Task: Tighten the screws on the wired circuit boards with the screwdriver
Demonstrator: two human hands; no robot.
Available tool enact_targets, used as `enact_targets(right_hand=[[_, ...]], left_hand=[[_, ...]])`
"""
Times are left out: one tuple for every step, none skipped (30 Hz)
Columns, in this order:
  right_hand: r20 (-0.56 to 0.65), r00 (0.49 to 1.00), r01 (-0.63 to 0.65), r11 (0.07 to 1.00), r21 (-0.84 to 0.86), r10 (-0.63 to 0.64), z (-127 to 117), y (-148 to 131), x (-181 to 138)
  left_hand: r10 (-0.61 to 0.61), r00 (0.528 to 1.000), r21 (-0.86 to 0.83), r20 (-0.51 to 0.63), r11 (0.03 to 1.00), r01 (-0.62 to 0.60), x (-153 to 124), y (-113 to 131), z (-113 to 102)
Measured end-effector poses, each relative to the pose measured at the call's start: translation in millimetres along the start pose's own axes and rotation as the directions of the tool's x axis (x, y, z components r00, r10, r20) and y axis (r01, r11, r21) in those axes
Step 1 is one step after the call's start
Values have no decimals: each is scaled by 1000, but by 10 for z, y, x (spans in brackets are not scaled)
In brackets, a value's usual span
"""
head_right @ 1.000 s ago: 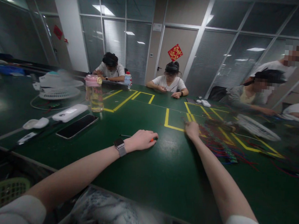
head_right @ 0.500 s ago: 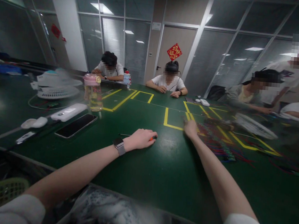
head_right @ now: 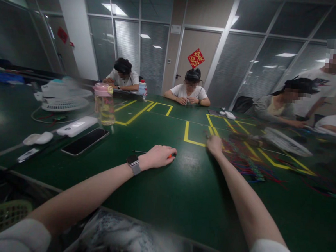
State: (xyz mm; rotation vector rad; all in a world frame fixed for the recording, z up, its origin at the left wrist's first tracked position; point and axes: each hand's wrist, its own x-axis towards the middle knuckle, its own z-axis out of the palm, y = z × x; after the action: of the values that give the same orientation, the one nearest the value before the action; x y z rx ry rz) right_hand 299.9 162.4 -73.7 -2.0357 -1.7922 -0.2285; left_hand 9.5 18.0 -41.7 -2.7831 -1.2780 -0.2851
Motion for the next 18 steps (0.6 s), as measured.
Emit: enact_targets(right_hand=[[-3,1000,-2,1000,3,2,0,0,0],[-8,1000,-5,1000,6,5,0,1,-1],[-15,1000,-6,1000,10,6,0,2,-2],[-23,1000,-7,1000,14,7,1,4,-4],[-30,1000,-7,1000,17,8,2,6,-6],[-35,999,-7,1000,19,8,4,7,-8],[-38,999,-6,1000,21,7,7,7,-10],[-39,999,-4,1000,21,5,9,7,-12],[-38,999,-2,1000,21,3,11,7,-14],[-36,999,1,1000,20,0,12,6,-15],[-34,999,4,1000,18,-3,13,6,-16],[-33,999,7,1000,17,-6,12,6,-16],[-31,999,9,1000,15,-9,11,6,-17],[-30,999,12,1000,14,-11,9,6,-17],[-29,999,14,1000,15,-14,8,7,-16],[-29,999,17,1000,15,-16,7,8,-16],[-28,999,18,1000,17,-17,7,9,-16],[-28,999,17,1000,19,-17,8,10,-15]], left_hand=[[0,1000,-1,-1,1000,0,1,-2,3],[1,1000,-3,-3,1000,-1,2,-3,6],[4,1000,-4,-7,1000,-4,3,-5,11],[8,1000,-5,-10,1000,-8,3,-6,14],[10,1000,-3,-14,1000,-10,4,-6,17],[10,1000,2,-17,1000,-10,4,-5,19],[7,1000,9,-18,1000,-7,4,-2,19],[3,1000,16,-16,1000,-3,4,1,17],[-2,1000,22,-12,1000,3,4,4,14],[-6,1000,25,-8,1000,6,3,7,10],[-7,1000,24,-5,1000,7,3,10,5],[-6,1000,21,-2,1000,6,2,12,1],[-5,1000,17,-1,1000,5,1,13,-3],[-4,1000,14,-2,1000,4,1,14,-6],[-3,1000,12,-3,1000,3,0,14,-8],[-2,1000,9,-4,1000,2,0,13,-9],[-2,1000,9,-5,1000,2,0,11,-8],[-1,1000,10,-5,1000,2,0,9,-6]])
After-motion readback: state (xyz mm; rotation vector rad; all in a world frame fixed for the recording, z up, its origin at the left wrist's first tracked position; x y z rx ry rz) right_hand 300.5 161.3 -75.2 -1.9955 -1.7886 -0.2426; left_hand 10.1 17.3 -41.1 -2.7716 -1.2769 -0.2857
